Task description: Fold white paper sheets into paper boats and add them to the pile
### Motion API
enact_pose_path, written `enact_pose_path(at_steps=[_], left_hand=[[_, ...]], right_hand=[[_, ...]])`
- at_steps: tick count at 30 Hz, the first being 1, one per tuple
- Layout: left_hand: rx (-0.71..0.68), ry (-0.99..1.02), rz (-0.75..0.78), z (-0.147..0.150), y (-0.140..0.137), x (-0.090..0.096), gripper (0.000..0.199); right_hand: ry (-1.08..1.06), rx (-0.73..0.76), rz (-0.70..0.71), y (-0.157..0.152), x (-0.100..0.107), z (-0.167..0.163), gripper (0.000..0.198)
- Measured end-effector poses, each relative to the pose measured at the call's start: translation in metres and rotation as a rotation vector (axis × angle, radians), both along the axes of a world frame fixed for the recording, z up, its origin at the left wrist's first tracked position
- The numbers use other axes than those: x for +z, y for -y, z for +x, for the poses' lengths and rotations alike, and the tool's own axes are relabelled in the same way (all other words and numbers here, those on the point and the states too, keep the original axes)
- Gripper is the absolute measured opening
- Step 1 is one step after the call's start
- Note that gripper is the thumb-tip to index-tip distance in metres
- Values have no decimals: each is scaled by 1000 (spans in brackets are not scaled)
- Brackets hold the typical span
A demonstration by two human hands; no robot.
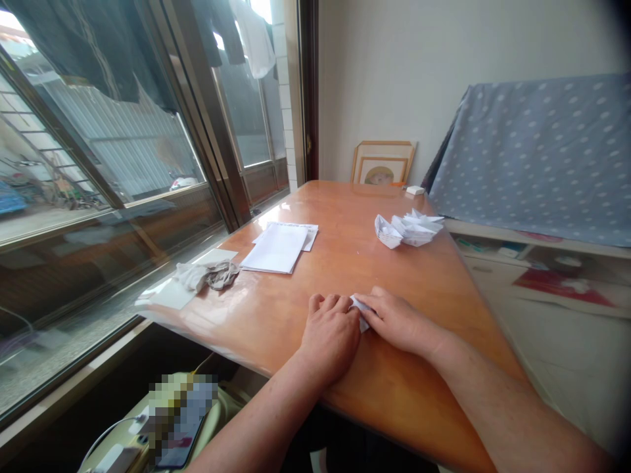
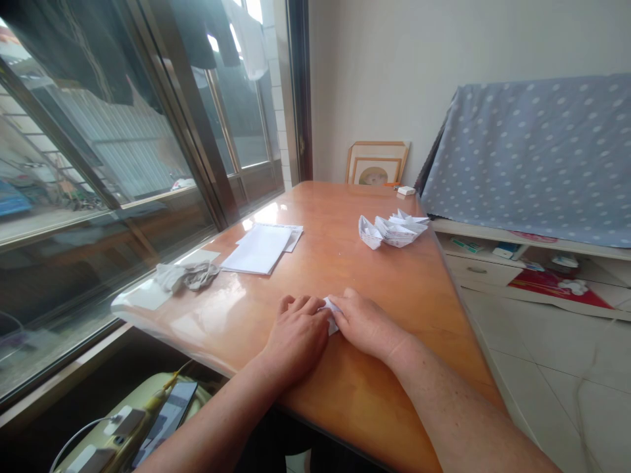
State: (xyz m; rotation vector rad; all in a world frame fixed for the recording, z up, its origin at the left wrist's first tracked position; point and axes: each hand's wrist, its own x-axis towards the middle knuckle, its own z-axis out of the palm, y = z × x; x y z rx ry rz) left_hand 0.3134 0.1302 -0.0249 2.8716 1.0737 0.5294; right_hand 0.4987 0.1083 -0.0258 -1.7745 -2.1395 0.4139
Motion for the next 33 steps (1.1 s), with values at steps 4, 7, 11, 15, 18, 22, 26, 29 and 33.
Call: enact_pose_path(at_steps=[4,7,11,15,18,22,26,29,33], left_hand=[[-39,0,-28,0,-1,-1,22],[-39,-10,-41,1,-1,-3,21],[-20,-1,-36,2,1,-8,21],[-21,17,-30,1,4,-10,21],[-19,22,-18,1,5,-9,19],[-8,21,-3,1,7,-9,17],[-26,30,12,0,7,-9,16],[-30,32,13,-1,6,-9,14],[-18,21,6,0,6,-9,15]], right_hand=[[-8,9,-5,-2,-1,0,26],[-4,21,-4,-3,-2,1,25],[8,31,13,-4,-3,1,25],[12,28,16,-4,-5,3,27],[35,9,23,-4,-8,4,30],[67,-9,21,-5,-10,5,33],[94,-35,25,-6,-12,5,34],[124,-52,33,-9,-15,5,36],[158,-46,32,-12,-19,5,37]])
